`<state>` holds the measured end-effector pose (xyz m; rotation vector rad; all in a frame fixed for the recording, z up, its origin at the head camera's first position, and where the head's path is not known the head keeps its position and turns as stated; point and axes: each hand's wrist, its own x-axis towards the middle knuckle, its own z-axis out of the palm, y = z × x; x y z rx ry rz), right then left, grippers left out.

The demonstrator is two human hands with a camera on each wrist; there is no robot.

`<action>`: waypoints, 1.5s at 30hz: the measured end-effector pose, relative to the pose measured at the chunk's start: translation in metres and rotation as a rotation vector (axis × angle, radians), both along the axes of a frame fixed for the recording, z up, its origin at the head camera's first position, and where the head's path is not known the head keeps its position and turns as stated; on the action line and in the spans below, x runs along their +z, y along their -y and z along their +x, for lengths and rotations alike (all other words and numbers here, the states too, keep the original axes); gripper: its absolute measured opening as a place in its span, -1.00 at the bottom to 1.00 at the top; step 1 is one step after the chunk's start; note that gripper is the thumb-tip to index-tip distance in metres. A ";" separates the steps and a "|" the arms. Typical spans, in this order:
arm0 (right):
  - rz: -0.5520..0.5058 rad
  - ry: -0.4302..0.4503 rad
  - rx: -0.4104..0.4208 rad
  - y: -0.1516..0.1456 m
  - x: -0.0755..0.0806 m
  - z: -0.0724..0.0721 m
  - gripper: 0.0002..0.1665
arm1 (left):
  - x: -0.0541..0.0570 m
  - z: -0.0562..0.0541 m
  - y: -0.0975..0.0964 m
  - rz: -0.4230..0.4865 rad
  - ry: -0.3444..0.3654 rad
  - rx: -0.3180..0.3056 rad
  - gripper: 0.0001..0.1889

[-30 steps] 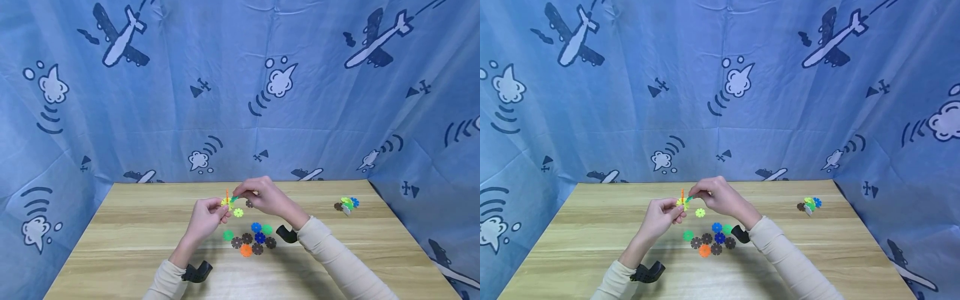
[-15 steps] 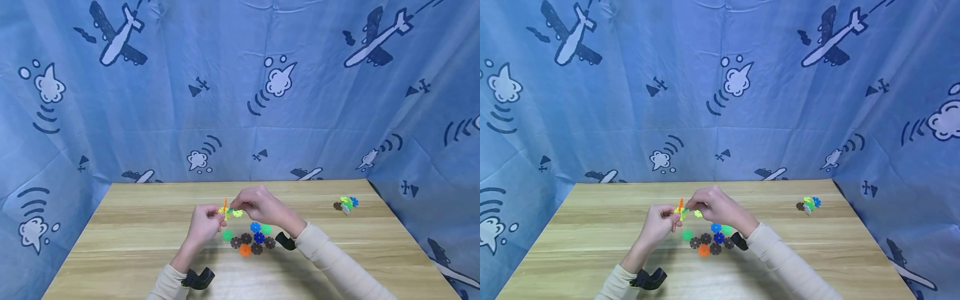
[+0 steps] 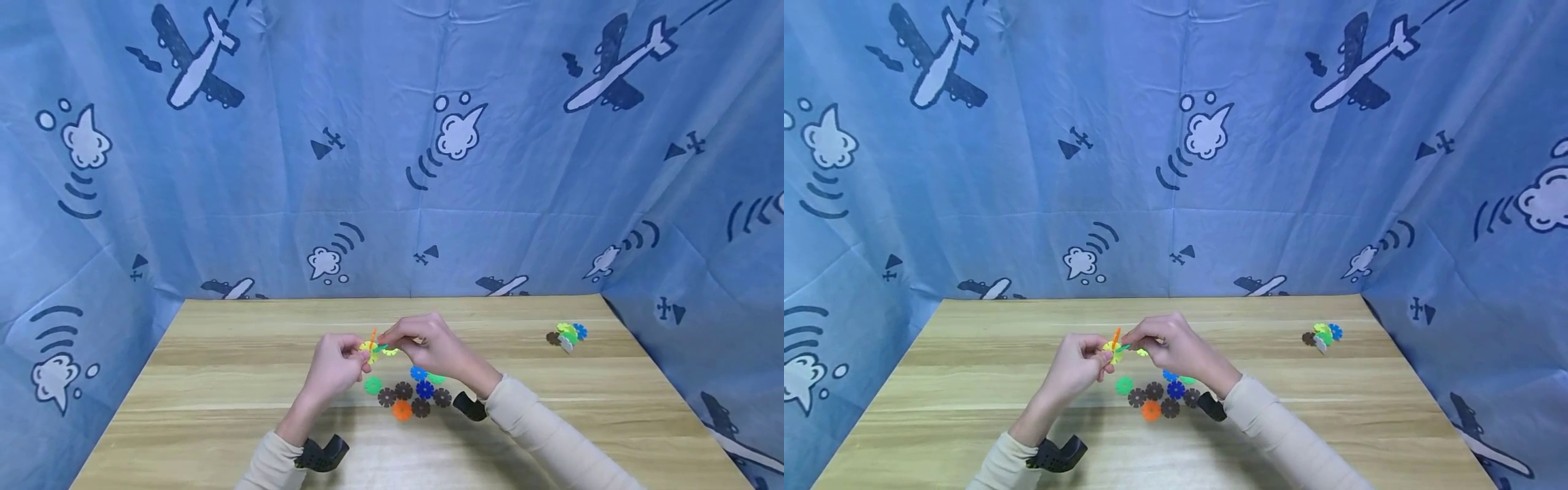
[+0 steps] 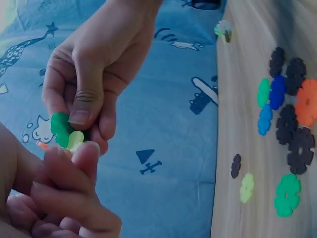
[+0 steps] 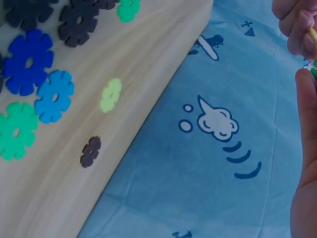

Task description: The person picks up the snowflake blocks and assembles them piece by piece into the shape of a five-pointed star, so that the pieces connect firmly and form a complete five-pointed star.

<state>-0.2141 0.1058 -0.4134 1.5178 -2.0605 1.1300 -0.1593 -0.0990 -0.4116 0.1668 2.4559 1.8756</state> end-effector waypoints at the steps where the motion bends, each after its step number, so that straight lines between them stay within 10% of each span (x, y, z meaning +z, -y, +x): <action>1: 0.002 -0.003 -0.005 -0.001 -0.001 0.000 -0.65 | 0.000 0.001 -0.001 0.002 -0.003 -0.007 -0.87; 17: 0.057 -0.060 -0.180 -0.034 0.018 0.007 -0.74 | -0.003 -0.008 -0.004 0.037 -0.112 -0.173 -0.83; 28: -0.026 -0.020 -0.674 -0.095 0.015 0.002 -0.89 | -0.024 -0.011 0.000 -0.224 -0.173 -0.170 -0.89; 38: 0.209 0.265 -1.045 -0.152 0.000 0.002 -0.77 | -0.037 -0.015 0.006 -0.450 -0.071 -0.350 -0.77; 45: 0.437 0.415 -1.172 -0.187 -0.018 0.005 -0.70 | -0.046 -0.014 0.007 -0.570 -0.068 -0.306 -0.73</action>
